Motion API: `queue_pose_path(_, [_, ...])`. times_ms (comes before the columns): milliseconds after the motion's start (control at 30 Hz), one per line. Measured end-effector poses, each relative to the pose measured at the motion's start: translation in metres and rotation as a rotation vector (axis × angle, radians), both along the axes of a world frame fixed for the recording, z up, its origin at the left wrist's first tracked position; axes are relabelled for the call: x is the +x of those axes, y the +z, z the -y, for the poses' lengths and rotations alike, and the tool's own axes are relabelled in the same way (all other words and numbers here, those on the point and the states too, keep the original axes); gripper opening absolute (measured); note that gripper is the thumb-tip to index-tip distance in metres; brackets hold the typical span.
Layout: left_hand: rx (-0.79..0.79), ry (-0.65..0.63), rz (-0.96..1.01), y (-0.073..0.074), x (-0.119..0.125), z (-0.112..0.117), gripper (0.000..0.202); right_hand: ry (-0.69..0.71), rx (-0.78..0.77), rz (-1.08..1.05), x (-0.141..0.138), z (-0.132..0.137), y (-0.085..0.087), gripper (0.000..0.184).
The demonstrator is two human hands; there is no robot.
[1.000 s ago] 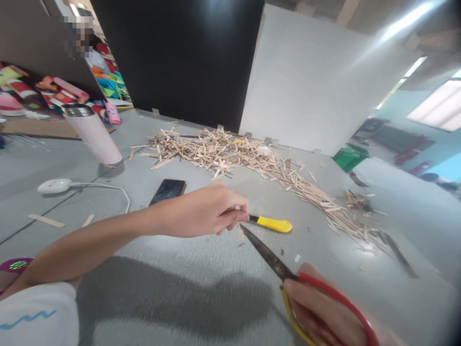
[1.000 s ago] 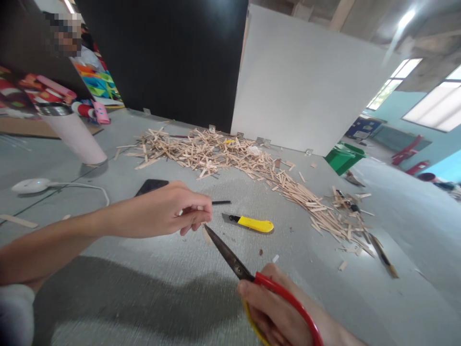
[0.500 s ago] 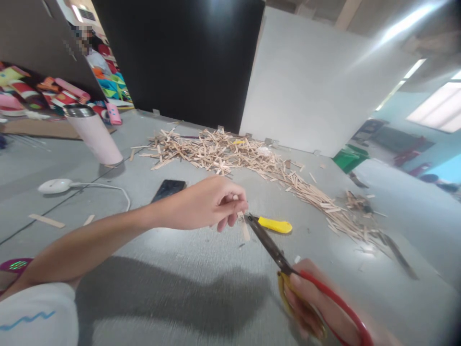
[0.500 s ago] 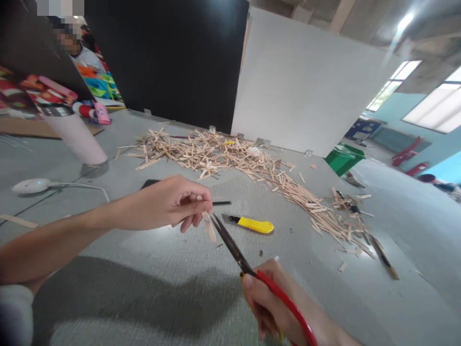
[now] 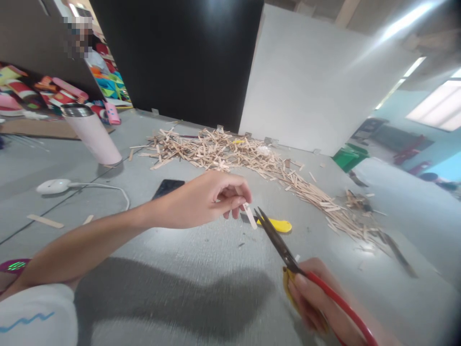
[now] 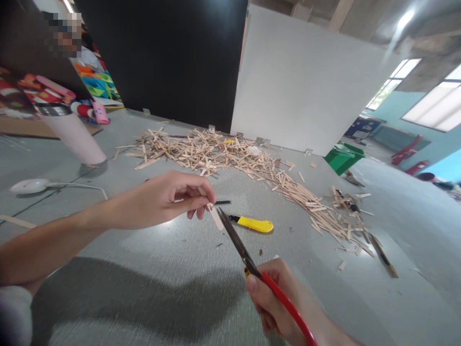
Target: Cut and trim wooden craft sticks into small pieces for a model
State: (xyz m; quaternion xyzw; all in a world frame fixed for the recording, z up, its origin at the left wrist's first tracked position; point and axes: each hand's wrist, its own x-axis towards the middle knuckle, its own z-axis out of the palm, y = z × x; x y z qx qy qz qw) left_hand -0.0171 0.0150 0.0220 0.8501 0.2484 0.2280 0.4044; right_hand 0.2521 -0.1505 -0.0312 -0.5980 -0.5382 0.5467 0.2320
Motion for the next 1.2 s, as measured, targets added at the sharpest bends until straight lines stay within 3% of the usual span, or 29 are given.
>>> queue_pose_path(100, [-0.032,0.004,-0.003,-0.001,0.001,0.001,0.011,-0.042,-0.005,-0.010,-0.002,-0.001,0.000,0.059])
queue_pose_path(433, [-0.061,-0.001,-0.012,0.003,0.003,0.007,0.016,0.019,-0.036,0.147,-0.004,-0.006,0.010,0.046])
queue_pose_path(667, [-0.071,0.017,-0.014,0.001,0.003,0.009,0.014,-0.013,-0.047,0.147,-0.010,-0.005,0.014,0.049])
queue_pose_path(967, [-0.198,0.001,0.041,-0.004,0.006,0.010,0.008,-0.030,-0.042,0.133,-0.011,-0.001,0.003,0.057])
queue_pose_path(1200, [-0.236,-0.005,0.074,-0.006,0.008,0.009,0.007,-0.032,0.016,0.205,-0.014,-0.003,0.011,0.059])
